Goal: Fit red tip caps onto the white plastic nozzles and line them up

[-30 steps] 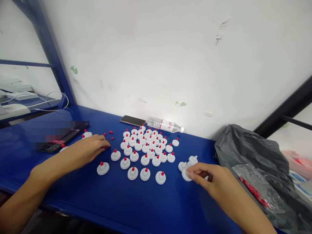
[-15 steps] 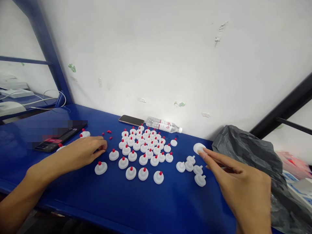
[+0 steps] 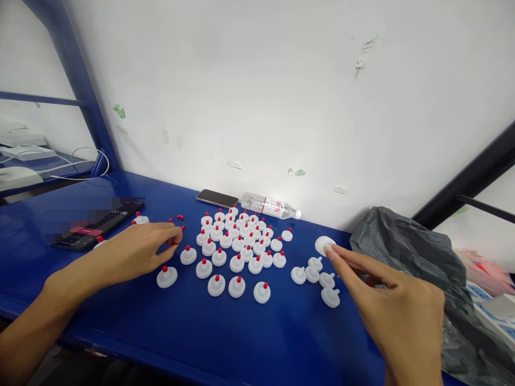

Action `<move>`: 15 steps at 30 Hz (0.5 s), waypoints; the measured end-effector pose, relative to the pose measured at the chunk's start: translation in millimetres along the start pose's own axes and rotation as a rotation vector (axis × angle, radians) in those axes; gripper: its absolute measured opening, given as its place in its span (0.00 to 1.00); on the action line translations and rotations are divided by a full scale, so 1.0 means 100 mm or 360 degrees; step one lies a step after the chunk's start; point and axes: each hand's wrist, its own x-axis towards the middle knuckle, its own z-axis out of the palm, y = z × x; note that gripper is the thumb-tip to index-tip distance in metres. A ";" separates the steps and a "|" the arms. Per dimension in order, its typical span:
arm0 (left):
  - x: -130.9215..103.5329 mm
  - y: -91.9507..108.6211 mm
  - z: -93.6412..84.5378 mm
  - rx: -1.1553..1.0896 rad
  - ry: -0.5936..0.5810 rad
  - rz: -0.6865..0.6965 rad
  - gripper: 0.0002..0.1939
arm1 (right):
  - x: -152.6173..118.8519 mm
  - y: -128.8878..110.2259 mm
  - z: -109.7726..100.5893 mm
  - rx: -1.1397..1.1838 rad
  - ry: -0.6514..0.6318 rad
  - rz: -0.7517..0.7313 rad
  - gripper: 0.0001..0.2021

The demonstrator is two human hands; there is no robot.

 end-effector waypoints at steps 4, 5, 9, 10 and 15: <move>0.00 -0.01 0.01 -0.0029 0.0052 0.0034 0.07 | 0.00 0.00 0.00 0.0007 -0.0024 0.0029 0.23; 0.00 -0.02 0.02 -0.0033 0.0059 0.0039 0.07 | 0.00 0.00 0.00 0.0016 -0.0018 0.0027 0.23; 0.01 -0.02 0.03 -0.0003 0.0079 0.0085 0.07 | -0.01 -0.01 0.00 0.0021 0.0015 -0.0064 0.23; 0.01 -0.02 0.03 0.0012 0.0094 0.0105 0.07 | -0.01 -0.01 0.00 0.0018 0.0019 -0.0096 0.23; 0.02 -0.01 0.01 -0.0005 0.0147 0.0097 0.08 | -0.03 0.02 -0.01 -0.0051 -0.0060 -0.0226 0.24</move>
